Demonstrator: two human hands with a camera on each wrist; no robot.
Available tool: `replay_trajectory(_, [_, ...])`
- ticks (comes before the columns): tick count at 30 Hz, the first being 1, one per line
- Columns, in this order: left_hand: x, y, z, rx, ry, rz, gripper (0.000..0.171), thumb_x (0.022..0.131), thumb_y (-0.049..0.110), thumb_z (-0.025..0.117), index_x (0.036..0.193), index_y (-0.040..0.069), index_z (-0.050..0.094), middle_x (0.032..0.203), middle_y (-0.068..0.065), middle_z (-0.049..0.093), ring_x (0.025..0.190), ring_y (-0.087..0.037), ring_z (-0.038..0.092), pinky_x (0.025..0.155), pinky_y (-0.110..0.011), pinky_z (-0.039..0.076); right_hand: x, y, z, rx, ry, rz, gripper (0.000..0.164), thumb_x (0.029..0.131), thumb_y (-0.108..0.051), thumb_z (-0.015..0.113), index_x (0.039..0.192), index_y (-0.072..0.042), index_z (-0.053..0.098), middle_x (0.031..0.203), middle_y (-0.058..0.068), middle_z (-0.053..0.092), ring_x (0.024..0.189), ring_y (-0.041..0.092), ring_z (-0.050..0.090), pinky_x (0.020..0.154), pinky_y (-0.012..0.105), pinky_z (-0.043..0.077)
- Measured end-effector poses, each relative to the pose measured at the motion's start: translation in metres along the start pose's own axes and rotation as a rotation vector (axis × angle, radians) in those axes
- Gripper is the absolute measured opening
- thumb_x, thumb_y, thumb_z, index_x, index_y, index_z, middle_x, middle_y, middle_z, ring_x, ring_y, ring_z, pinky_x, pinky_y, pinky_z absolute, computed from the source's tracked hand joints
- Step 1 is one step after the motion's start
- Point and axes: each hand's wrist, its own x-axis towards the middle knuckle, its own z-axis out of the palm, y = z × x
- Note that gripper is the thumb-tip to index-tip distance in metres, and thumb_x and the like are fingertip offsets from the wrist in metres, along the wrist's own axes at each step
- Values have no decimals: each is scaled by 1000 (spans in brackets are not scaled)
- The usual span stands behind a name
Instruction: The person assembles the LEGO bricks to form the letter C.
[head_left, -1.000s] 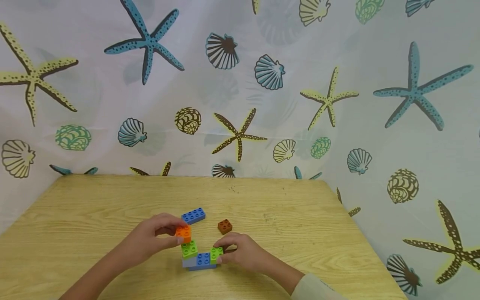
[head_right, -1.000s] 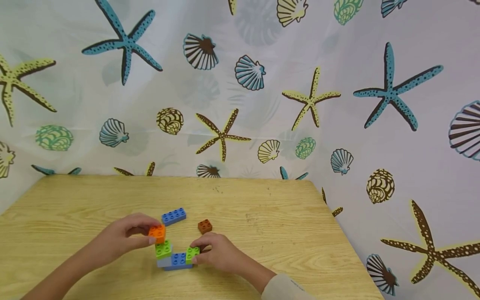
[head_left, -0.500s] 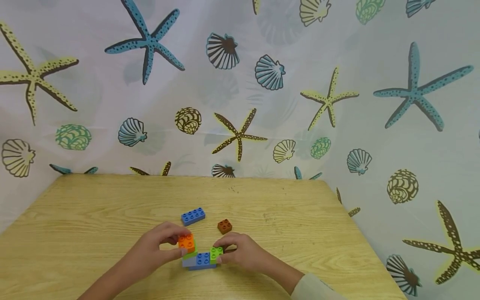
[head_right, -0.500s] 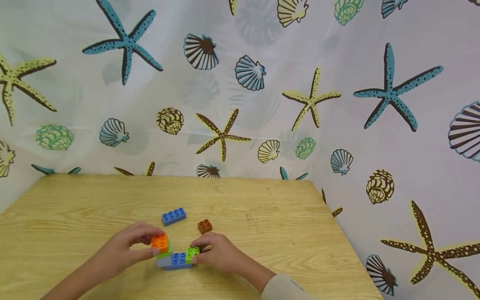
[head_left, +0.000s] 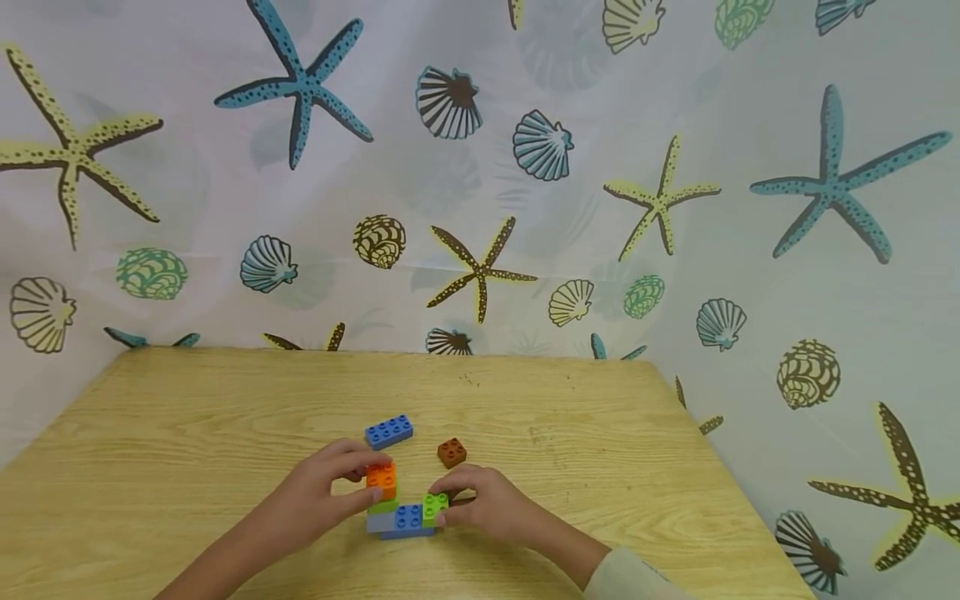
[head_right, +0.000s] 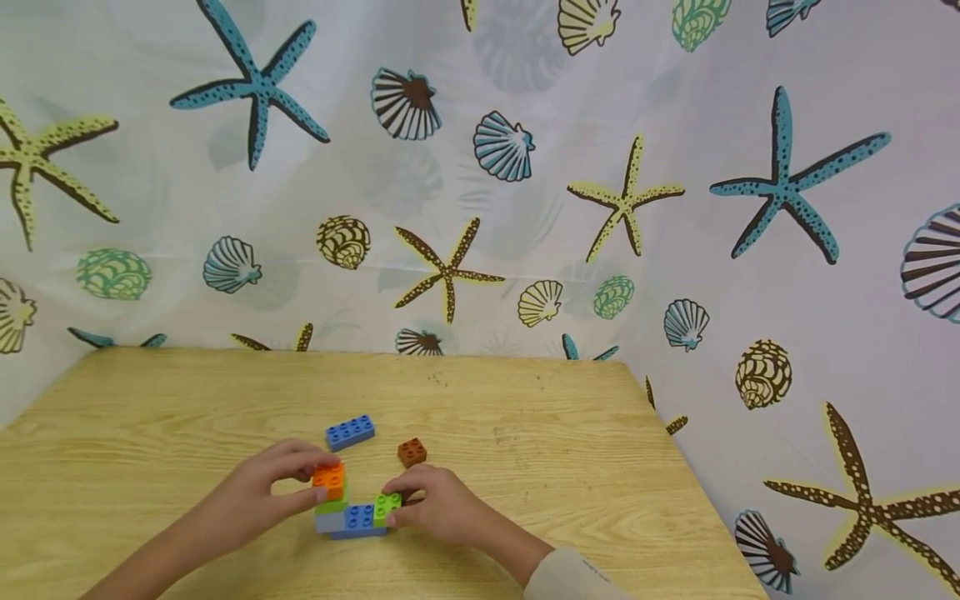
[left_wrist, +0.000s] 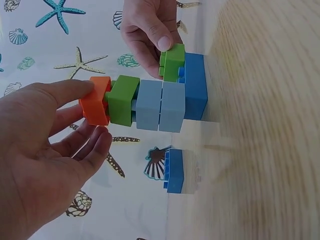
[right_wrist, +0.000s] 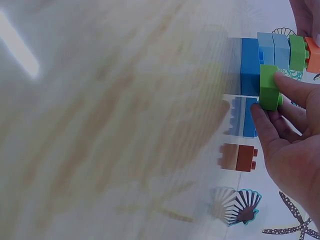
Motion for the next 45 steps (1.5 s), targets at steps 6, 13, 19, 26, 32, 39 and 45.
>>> replay_trajectory(6, [2, 1, 2, 27, 7, 23, 32, 92, 35, 74, 121, 20, 71, 109, 8, 61, 99, -17, 57, 84, -27, 54, 0, -1, 1, -8, 4, 0, 28, 90, -12, 76, 118, -15, 73, 112, -7, 64, 101, 3, 59, 92, 18, 53])
replay_trajectory(13, [3, 2, 2, 51, -7, 52, 30, 93, 31, 74, 120, 18, 71, 109, 7, 59, 96, -19, 57, 82, -25, 53, 0, -2, 1, -10, 7, 13, 28, 91, -13, 76, 118, -14, 73, 112, -7, 64, 101, 3, 58, 92, 20, 53])
replay_trajectory(19, [5, 6, 1, 73, -19, 25, 32, 92, 29, 76, 121, 17, 72, 108, 7, 58, 94, -17, 54, 75, -23, 51, -2, -2, 1, 0, 3, 18, 28, 91, -12, 76, 118, -14, 73, 112, -6, 64, 101, 4, 58, 92, 21, 54])
replay_trajectory(26, [7, 7, 3, 60, -35, 6, 32, 91, 32, 76, 120, 17, 71, 108, 7, 58, 95, -16, 55, 76, -26, 53, 0, -1, 1, -5, 2, 15, 28, 91, -13, 75, 119, -13, 73, 112, -7, 64, 101, 4, 58, 92, 20, 54])
replay_trajectory(32, [5, 5, -1, 44, -44, 11, 32, 92, 30, 75, 121, 17, 71, 111, 5, 58, 99, -22, 57, 80, -30, 55, 0, -2, 0, -5, 5, 14, 27, 91, -13, 76, 118, -14, 73, 111, -7, 64, 101, 3, 59, 92, 19, 53])
replay_trajectory(39, [3, 4, -4, 23, -58, 49, 32, 93, 33, 73, 122, 18, 70, 114, 4, 58, 103, -19, 60, 84, -32, 56, 0, -2, 0, -15, 8, 18, 27, 90, -12, 76, 117, -15, 73, 110, -7, 63, 100, 4, 58, 92, 20, 54])
replay_trajectory(45, [1, 0, -4, 23, -55, 65, 31, 94, 31, 73, 122, 18, 69, 114, 6, 59, 100, -17, 57, 82, -27, 54, 0, -2, 1, -10, 8, 19, 27, 90, -12, 76, 116, -16, 73, 110, -7, 63, 100, 4, 58, 92, 21, 54])
